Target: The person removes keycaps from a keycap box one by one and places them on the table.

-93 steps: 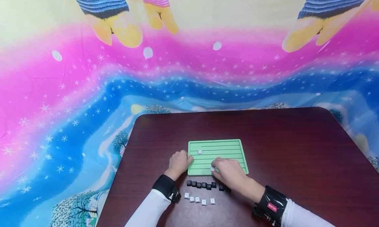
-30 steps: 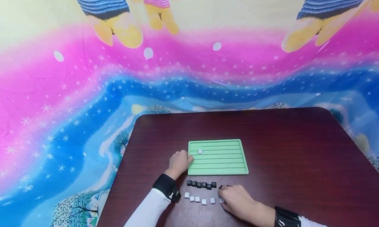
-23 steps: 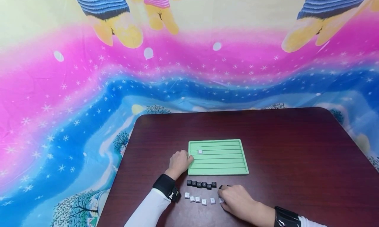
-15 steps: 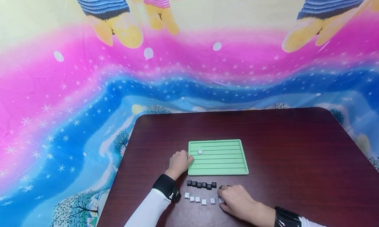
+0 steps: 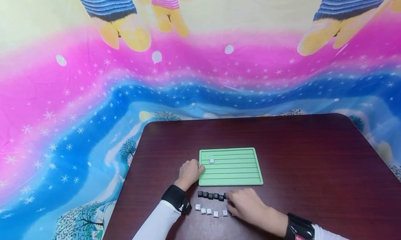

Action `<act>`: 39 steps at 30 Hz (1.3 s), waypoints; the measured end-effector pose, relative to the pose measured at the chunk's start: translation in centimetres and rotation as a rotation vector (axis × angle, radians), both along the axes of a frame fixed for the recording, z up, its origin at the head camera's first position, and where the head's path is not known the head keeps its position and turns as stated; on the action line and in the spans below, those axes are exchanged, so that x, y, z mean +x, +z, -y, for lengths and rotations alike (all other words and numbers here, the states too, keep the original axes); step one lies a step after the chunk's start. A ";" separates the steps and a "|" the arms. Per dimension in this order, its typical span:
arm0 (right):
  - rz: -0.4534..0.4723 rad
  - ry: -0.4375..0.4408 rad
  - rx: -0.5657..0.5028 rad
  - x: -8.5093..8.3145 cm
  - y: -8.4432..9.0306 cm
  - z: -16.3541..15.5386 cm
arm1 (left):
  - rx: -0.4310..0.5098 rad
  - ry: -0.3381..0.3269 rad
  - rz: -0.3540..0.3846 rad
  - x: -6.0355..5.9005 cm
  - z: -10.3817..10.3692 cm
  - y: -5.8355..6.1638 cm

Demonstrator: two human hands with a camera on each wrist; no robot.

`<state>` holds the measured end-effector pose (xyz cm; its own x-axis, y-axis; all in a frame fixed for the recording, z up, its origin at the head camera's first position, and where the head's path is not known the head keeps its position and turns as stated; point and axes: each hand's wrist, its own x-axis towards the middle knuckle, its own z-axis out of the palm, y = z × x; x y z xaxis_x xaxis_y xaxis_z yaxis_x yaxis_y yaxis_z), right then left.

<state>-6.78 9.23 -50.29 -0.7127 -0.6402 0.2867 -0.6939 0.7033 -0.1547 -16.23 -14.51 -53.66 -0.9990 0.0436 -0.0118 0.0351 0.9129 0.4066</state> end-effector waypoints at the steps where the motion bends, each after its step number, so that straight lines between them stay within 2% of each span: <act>1: 0.001 0.002 0.000 -0.2 0.1 0.1 | -0.003 0.002 0.004 0.0 0.0 0.0; 7: 0.039 -0.008 -0.013 -1.7 0.4 0.7 | -0.008 0.005 0.011 -0.1 -0.1 -0.1; 12: 0.059 -0.048 -0.032 -3.1 -0.2 1.3 | 0.001 0.002 0.006 0.0 0.0 -0.1; 23: 0.047 -0.084 -0.071 -5.8 -1.0 2.8 | -0.016 0.012 0.006 -0.1 -0.1 0.0; 30: 0.084 -0.138 -0.047 -7.0 -1.0 3.6 | -0.023 0.006 0.021 -0.2 -0.1 -0.1; 39: 0.117 -0.203 -0.055 -8.5 -0.7 4.3 | -0.046 0.004 0.000 -0.1 -0.1 -0.1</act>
<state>-15.24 4.90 -51.01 -0.8557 -0.4662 0.2247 -0.5142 0.8149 -0.2674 -16.31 -14.40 -53.75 -0.9992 0.0386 -0.0138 0.0309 0.9310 0.3638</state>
